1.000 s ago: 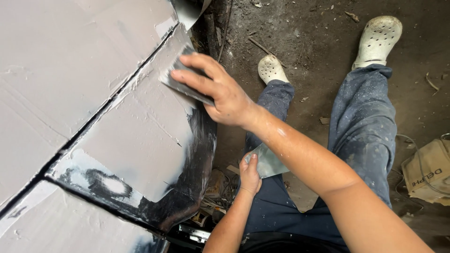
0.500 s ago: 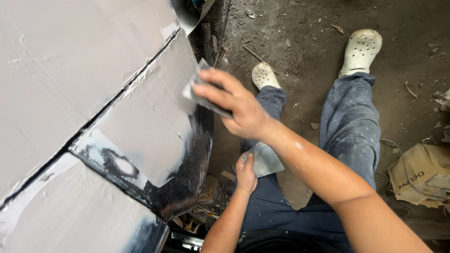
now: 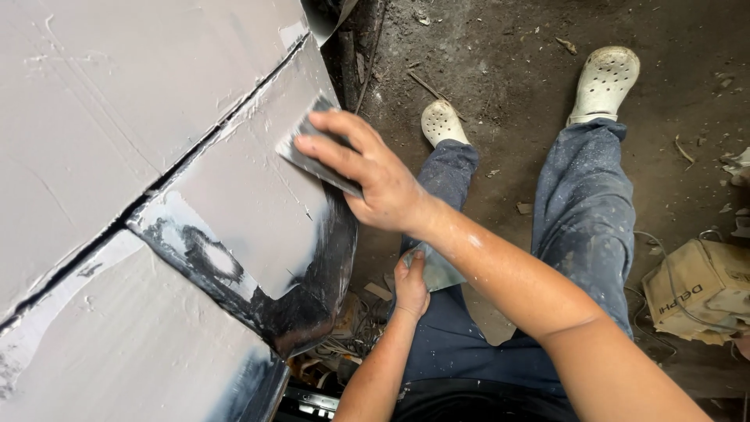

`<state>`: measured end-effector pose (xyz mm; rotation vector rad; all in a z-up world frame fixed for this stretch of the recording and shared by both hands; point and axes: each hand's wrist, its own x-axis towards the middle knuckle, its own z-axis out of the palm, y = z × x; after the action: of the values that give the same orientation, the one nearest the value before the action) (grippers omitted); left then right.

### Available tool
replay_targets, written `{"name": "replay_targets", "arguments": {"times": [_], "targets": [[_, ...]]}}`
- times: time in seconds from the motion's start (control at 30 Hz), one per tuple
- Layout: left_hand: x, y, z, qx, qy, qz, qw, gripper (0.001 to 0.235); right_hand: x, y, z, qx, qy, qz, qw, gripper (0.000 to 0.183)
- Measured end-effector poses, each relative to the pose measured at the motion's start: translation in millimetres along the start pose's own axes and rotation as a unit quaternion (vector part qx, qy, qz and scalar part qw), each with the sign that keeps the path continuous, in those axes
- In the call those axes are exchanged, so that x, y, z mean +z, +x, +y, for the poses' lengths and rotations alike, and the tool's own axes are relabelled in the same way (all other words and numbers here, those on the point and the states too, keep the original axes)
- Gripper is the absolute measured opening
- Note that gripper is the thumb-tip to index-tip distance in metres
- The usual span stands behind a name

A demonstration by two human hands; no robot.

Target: The person applies a white filler substance to a car bumper using a putty knife, spreading it across the surface. They then use a sanding block to smooth the applied filler on the bumper.

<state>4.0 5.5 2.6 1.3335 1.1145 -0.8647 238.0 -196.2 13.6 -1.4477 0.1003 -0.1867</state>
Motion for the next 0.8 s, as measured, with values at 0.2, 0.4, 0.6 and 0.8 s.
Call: {"name": "replay_targets", "arguments": {"times": [0.2,0.4,0.6,0.8], "targets": [[-3,2,0,0.016,0.010,0.024,1.000,0.034,-5,-49,-21,0.035,0.005,-0.027,0.999,0.057],[-1,0,-1,0.007,0.023,0.008,1.000,0.032,-43,-17,-36,0.011,0.015,-0.071,0.997,0.058],[-1,-2,-2,0.025,0.017,0.007,1.000,0.031,-32,44,-49,0.006,-0.021,-0.015,1.000,0.058],[-7,0,-8,0.015,0.013,0.025,0.999,0.033,-10,18,-51,0.003,-0.030,-0.014,0.999,0.057]]}}
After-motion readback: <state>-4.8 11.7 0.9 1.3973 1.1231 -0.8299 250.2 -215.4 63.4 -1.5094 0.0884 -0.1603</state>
